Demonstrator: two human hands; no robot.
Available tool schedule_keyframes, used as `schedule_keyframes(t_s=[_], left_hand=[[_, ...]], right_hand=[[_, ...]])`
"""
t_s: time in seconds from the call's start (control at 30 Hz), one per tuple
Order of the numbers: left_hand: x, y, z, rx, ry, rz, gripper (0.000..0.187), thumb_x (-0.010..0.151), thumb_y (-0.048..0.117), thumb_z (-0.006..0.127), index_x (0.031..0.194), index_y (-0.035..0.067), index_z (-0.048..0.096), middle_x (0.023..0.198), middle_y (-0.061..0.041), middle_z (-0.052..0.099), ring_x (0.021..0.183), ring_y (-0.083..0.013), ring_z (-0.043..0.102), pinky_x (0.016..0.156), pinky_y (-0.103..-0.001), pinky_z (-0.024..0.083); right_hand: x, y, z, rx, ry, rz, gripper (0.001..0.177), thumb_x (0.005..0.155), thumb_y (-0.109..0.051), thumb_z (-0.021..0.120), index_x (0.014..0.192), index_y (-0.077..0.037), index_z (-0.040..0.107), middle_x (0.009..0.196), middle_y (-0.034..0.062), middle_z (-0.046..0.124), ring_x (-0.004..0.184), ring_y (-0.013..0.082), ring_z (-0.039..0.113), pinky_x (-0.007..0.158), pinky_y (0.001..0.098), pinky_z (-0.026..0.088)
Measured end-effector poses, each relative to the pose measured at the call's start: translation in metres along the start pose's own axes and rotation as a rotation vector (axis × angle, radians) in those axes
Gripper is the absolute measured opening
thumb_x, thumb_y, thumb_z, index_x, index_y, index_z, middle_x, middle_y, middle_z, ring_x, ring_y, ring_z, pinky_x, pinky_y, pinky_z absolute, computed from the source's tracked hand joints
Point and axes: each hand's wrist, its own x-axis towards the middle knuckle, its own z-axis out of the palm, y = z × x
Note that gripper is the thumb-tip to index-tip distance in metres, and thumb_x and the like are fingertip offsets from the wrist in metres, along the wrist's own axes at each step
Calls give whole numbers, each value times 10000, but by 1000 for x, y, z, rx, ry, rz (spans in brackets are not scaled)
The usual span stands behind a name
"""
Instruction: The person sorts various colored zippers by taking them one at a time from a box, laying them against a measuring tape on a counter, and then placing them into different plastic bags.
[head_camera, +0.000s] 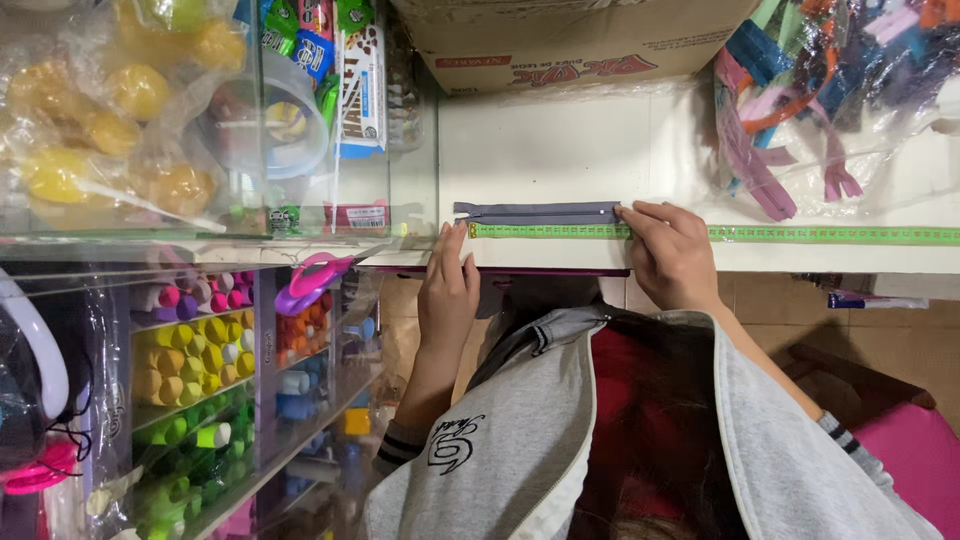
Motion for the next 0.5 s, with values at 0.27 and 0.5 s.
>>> schedule_keyframes(t_s=[0.27,0.5], left_hand=[[4,3,-5,-20,0,13,426,897,-48,594,1315,-40,509,1233,-218,616,1205,-357,569,942,-389,542],[5,11,-8,82,-27,15,429,920,-20,578,1340,-21,493,1219,-221,613,1208,-330,569,944,-367,543]], right_hand=[[3,-2,-4,19,-15,19,306,824,39,638,1082,-87,744,969,48,742,1001,207,679,956,357,515],[1,5,-4,74,-105,153,287,879,-37,665,1131,-160,724,1011,3,722,971,224,666,881,368,508]])
